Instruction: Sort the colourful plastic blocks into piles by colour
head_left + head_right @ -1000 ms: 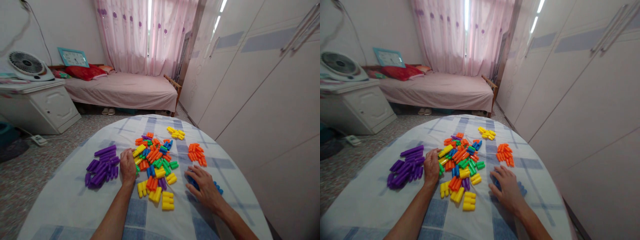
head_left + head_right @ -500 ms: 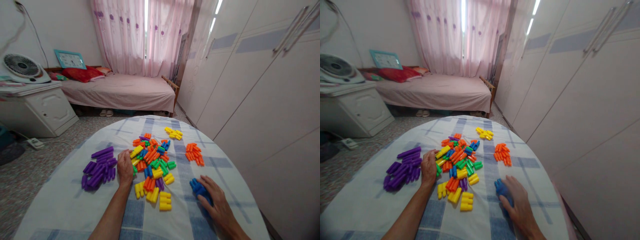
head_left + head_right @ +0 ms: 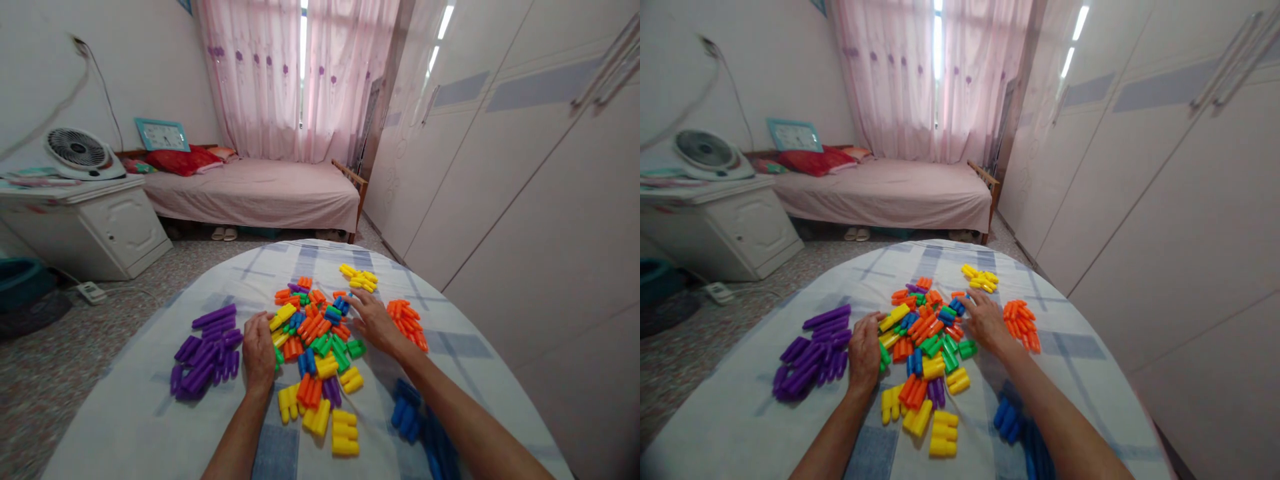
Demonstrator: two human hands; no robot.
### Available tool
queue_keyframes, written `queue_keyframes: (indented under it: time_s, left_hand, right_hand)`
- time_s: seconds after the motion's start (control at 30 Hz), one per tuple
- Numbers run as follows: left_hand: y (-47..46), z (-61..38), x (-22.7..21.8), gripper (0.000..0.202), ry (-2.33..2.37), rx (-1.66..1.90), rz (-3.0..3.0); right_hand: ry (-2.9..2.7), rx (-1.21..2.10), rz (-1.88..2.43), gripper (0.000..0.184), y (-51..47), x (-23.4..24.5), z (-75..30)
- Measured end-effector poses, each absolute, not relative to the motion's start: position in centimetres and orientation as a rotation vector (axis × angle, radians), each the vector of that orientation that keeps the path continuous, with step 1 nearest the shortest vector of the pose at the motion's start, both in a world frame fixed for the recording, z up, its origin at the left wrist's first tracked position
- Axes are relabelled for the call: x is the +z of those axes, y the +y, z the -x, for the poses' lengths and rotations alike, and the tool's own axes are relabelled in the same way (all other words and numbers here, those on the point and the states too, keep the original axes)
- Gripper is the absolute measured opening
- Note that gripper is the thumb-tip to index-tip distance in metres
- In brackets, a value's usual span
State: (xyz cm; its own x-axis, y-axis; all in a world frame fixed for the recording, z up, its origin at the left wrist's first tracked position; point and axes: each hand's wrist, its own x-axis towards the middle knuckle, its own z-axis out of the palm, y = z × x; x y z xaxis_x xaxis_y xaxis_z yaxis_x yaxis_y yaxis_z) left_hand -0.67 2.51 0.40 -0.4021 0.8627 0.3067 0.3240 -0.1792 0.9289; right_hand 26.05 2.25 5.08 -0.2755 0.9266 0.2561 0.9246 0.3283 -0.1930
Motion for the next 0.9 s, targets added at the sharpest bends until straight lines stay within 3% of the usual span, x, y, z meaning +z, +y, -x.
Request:
queue_keyframes:
  time_s: [0.47,0.67,0.9]
  left_hand:
    - [2.6,0.6,0.2,0.038,1.654,1.611,-1.371]
    - [2.4,0.7,0.5,0.039,1.681,1.567,-1.395]
    - [2.7,0.9,0.2,0.041,1.683,1.537,-1.447]
  right_hand:
    - [-2.313,0.02,1.819,0.041,3.2,5.3,-26.0]
    - [-2.081,0.339,1.714,0.045,-3.0,7.3,-29.8]
    - [-1.858,0.661,1.955,0.045,-10.9,8.0,-33.9]
